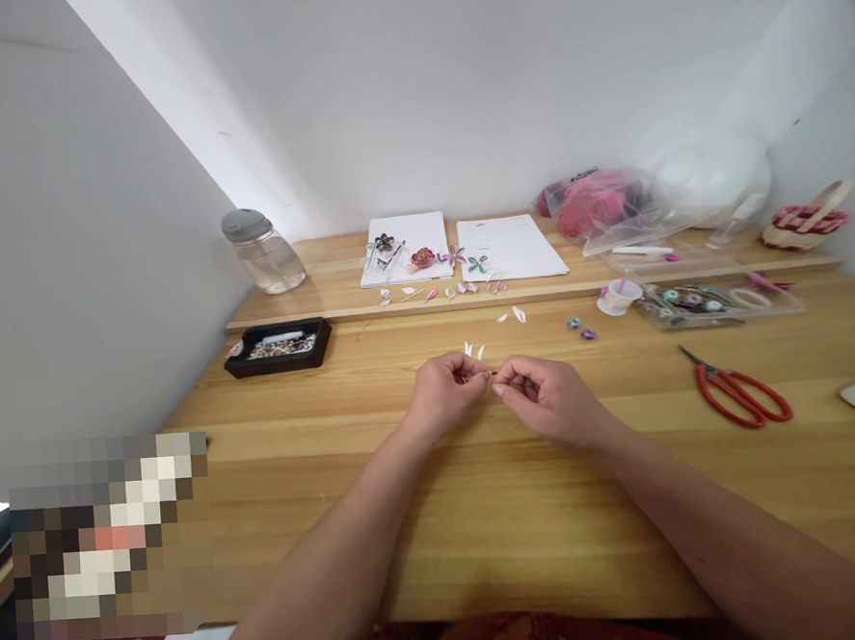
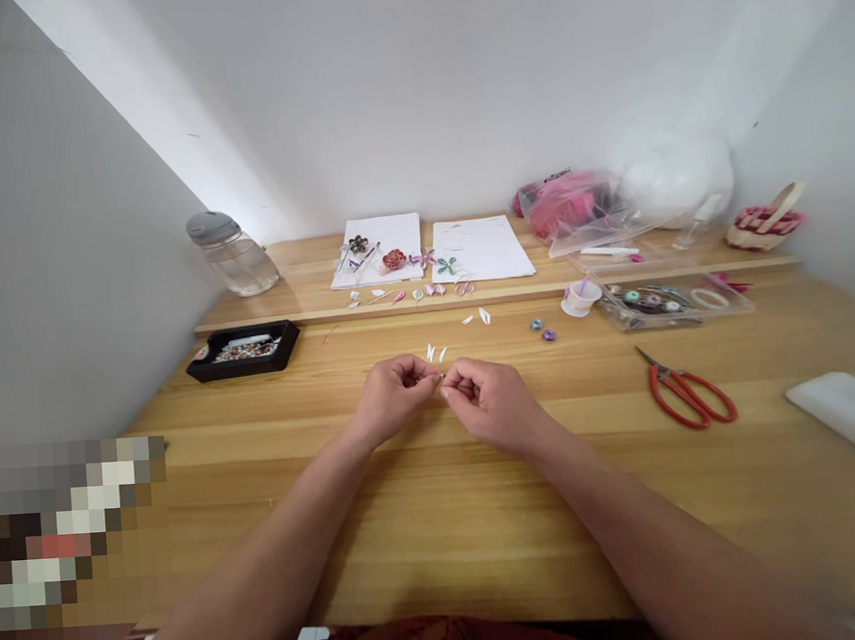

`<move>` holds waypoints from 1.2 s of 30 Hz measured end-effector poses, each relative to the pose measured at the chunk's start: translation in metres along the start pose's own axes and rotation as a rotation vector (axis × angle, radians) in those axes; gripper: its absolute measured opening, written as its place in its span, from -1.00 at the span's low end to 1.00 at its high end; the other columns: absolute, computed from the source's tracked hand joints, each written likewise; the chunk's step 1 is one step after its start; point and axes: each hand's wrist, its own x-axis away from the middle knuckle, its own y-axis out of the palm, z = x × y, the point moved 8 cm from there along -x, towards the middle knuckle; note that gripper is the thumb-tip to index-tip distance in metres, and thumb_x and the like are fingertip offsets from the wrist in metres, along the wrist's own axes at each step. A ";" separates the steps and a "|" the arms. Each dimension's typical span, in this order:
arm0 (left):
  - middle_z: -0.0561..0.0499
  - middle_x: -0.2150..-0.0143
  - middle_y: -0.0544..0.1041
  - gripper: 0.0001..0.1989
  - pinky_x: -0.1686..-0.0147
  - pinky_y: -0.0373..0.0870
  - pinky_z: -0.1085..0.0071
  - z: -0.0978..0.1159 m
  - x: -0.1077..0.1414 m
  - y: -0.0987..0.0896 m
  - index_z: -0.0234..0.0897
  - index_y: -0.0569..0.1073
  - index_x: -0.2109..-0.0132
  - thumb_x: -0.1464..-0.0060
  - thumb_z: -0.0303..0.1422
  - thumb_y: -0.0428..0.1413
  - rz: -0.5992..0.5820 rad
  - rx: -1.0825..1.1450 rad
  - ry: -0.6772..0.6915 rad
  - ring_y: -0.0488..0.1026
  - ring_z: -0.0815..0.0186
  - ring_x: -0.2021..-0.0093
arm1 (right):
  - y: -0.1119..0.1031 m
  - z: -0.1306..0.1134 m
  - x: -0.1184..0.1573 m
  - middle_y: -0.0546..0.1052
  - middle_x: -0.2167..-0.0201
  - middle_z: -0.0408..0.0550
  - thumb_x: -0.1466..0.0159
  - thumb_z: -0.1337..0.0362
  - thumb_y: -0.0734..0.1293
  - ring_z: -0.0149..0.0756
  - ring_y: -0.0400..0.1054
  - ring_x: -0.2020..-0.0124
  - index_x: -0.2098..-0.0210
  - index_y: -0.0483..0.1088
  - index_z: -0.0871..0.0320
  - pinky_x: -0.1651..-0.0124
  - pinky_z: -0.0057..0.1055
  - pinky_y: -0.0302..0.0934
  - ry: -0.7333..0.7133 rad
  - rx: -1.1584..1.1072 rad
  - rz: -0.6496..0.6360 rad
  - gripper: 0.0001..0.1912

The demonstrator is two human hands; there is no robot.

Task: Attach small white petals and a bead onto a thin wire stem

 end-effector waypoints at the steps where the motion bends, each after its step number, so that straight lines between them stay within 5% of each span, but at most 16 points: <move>1: 0.06 0.47 0.47 -0.88 0.45 0.17 0.50 0.000 0.000 0.002 -0.34 0.49 0.41 0.06 -0.35 0.19 -0.026 -0.030 0.001 0.28 0.45 0.48 | -0.003 -0.001 0.000 0.31 0.60 -0.22 -0.25 0.28 0.30 -0.43 0.12 0.55 0.43 0.38 0.14 0.46 -0.42 0.01 -0.009 0.015 0.012 -0.87; 11: 0.09 0.47 0.42 -0.74 0.45 0.09 0.50 0.002 0.008 0.014 -0.34 0.52 0.33 0.02 -0.20 0.25 -0.299 0.139 -0.067 0.21 0.48 0.49 | -0.010 0.031 -0.012 0.39 0.51 -0.17 -0.22 0.07 0.36 -0.43 0.18 0.50 0.42 0.39 0.15 0.43 -0.45 0.07 0.197 -0.308 -0.052 -0.73; 18: 0.15 0.54 0.34 -0.68 0.48 0.02 0.49 -0.006 0.005 0.014 -0.35 0.52 0.36 0.11 -0.16 0.32 -0.216 0.353 -0.162 0.10 0.52 0.54 | 0.013 0.041 -0.005 0.19 0.64 -0.30 -0.14 -0.06 0.41 -0.51 -0.01 0.64 0.39 0.34 0.13 0.59 -0.50 -0.13 0.371 -0.499 -0.141 -0.63; 27: 0.06 0.45 0.46 -0.72 0.41 0.17 0.49 -0.009 -0.003 -0.002 -0.35 0.49 0.38 0.08 -0.19 0.29 0.027 0.280 -0.068 0.27 0.46 0.46 | 0.010 0.019 -0.003 0.21 0.59 -0.24 -0.23 0.13 0.33 -0.43 0.04 0.55 0.47 0.30 0.12 0.48 -0.42 -0.06 0.177 -0.252 -0.038 -0.76; 36: 0.07 0.48 0.43 -0.83 0.46 0.11 0.49 0.005 0.006 0.010 -0.35 0.50 0.40 0.06 -0.29 0.21 -0.203 0.004 -0.032 0.23 0.46 0.50 | -0.014 0.012 -0.006 0.38 0.54 -0.17 -0.23 0.23 0.33 -0.38 0.18 0.50 0.45 0.38 0.12 0.42 -0.41 0.05 0.062 -0.102 0.041 -0.85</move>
